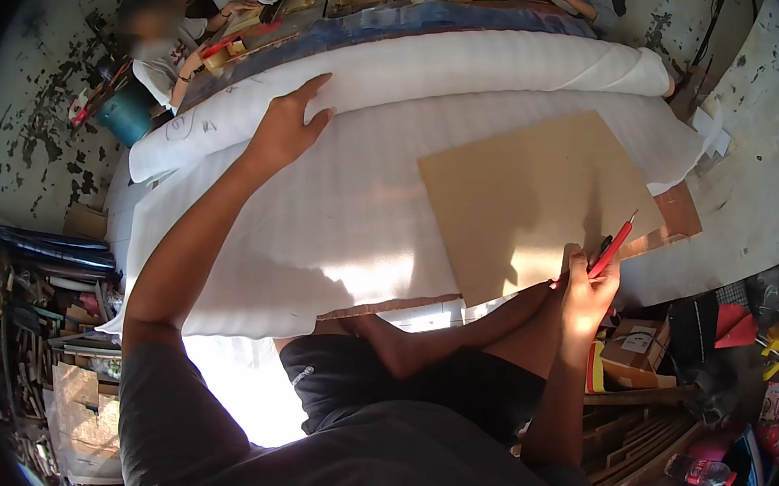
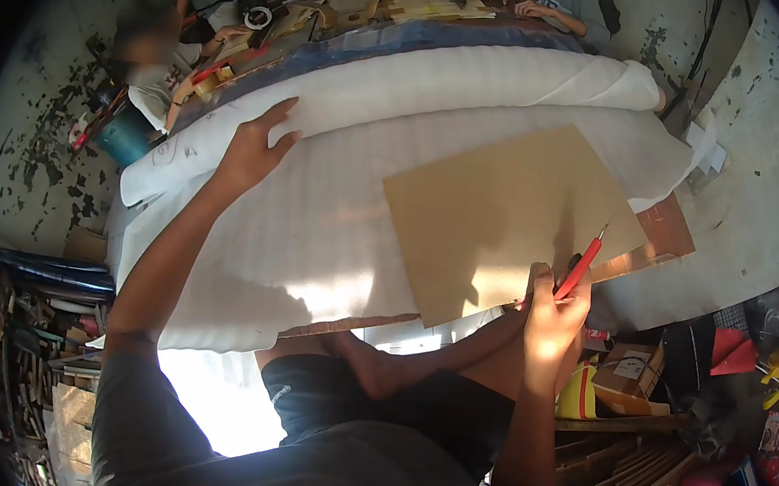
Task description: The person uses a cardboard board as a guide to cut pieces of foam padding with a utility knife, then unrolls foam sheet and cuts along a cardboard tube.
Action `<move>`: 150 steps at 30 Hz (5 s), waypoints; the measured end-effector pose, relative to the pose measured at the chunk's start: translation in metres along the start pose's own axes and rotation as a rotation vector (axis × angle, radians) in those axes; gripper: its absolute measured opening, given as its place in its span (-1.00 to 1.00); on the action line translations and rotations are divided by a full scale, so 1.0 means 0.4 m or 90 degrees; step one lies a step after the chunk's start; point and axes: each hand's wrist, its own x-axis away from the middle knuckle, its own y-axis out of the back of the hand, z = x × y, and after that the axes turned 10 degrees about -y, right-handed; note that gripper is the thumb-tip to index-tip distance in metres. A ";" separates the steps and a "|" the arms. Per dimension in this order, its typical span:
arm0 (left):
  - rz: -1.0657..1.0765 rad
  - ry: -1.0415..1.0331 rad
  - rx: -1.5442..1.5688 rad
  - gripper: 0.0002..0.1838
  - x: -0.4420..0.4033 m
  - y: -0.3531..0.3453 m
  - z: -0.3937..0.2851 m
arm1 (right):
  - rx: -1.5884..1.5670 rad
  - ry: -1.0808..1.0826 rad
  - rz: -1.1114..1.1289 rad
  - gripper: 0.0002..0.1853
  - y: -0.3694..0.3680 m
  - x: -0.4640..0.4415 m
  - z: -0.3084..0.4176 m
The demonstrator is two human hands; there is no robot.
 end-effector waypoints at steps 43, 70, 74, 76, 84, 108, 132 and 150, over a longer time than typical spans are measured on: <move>0.431 0.045 0.035 -0.03 -0.251 0.111 0.127 | 0.002 -0.041 -0.026 -0.76 0.002 0.042 0.017; -0.054 -0.060 -0.416 -0.30 -0.265 -0.116 0.293 | 0.044 -0.056 -0.011 -0.72 -0.025 0.017 0.032; -0.073 -0.081 -0.366 -0.44 -0.273 -0.090 0.300 | 0.018 -0.065 0.004 -0.73 -0.019 0.013 0.023; -0.062 -0.094 -0.349 -0.50 -0.271 -0.080 0.301 | 0.039 -0.073 0.008 -0.72 -0.012 0.013 0.025; 0.029 -0.133 -0.261 -0.68 -0.270 -0.020 0.288 | 0.189 -0.127 0.142 -0.65 0.034 -0.024 0.090; -0.641 -0.005 0.029 -0.82 -0.161 -0.143 0.171 | 0.510 0.119 0.422 -0.81 -0.323 -0.245 0.194; -0.475 -0.062 0.080 -0.43 -0.181 -0.204 0.194 | -0.157 -0.246 0.200 -0.73 -0.703 -0.440 0.031; -0.509 -0.077 0.096 -0.50 -0.173 -0.190 0.172 | -0.234 -0.176 0.095 -0.83 -0.684 -0.451 0.056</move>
